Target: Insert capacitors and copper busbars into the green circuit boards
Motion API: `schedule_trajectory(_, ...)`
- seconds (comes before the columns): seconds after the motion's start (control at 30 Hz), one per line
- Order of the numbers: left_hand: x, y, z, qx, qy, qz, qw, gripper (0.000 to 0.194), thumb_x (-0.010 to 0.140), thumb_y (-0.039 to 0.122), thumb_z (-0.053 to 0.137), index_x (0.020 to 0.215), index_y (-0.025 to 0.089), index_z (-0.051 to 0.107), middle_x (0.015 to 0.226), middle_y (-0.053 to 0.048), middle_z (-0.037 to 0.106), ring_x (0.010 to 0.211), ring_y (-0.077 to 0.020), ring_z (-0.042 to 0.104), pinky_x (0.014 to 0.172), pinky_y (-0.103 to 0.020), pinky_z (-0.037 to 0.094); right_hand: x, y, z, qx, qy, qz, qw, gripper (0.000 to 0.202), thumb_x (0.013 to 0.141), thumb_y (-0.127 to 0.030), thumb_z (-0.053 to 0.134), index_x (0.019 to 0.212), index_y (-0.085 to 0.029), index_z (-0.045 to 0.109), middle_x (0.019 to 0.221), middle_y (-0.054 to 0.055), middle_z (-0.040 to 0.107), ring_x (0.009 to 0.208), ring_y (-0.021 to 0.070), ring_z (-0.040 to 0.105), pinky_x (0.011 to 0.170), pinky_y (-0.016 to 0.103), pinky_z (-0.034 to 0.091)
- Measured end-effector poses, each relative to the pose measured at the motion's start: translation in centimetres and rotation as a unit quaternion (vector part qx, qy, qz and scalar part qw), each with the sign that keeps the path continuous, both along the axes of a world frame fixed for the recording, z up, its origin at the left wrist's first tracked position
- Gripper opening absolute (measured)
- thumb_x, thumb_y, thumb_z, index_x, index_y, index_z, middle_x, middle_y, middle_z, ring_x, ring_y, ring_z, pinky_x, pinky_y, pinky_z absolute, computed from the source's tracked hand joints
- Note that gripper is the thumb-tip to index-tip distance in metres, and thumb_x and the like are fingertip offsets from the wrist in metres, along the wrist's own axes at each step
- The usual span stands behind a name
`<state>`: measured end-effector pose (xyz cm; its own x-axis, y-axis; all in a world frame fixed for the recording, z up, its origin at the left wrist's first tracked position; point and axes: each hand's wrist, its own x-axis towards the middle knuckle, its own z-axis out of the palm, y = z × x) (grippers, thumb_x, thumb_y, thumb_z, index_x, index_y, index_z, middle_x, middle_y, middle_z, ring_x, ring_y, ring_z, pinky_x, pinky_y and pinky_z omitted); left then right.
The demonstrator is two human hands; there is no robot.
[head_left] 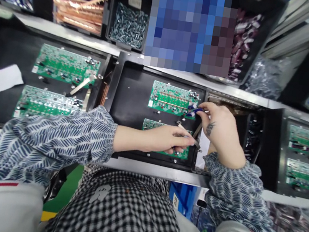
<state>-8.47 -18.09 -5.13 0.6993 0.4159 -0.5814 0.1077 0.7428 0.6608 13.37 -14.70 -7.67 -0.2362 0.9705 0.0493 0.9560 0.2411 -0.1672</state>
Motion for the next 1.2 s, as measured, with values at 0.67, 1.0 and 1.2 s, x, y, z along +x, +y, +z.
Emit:
schedule_trajectory(0.67,0.3,1.2,-0.6,-0.118,0.010,0.102,0.988,0.024,0.097,0.024,0.067,0.078,0.010,0.064,0.067,0.002,0.054,0.057,-0.0031,0.047,0.054,-0.014,0.035,-1.7,-6.8,2.1,0.046,0.221,0.095,0.969,0.033,0.095,-0.027,0.063,0.127,-0.027,0.062,0.107,0.006,0.071,0.083,0.0199,0.067,0.077,0.036,0.058)
schedule_trajectory(1.0,1.6,0.2,0.7,-0.152,0.007,0.090,0.984,0.028,0.084,-0.013,0.047,0.078,0.012,0.057,0.074,0.000,0.062,0.073,-0.0069,0.067,0.079,-0.021,0.054,1.2,-3.8,0.9,0.023,0.120,0.009,0.992,0.015,0.096,-0.040,0.056,0.101,-0.032,0.068,0.095,0.009,0.072,0.090,0.0327,0.065,0.080,0.050,0.054)
schedule_trajectory(1.2,1.0,0.5,-0.3,-0.125,-0.008,0.025,0.992,0.006,0.092,0.007,0.066,0.087,0.010,0.065,0.080,-0.003,0.070,0.069,-0.0045,0.064,0.073,-0.018,0.051,0.8,-2.7,0.1,0.025,0.019,0.003,1.000,0.018,0.096,-0.034,0.053,0.104,-0.023,0.063,0.090,0.012,0.069,0.090,0.0330,0.059,0.081,0.048,0.052)
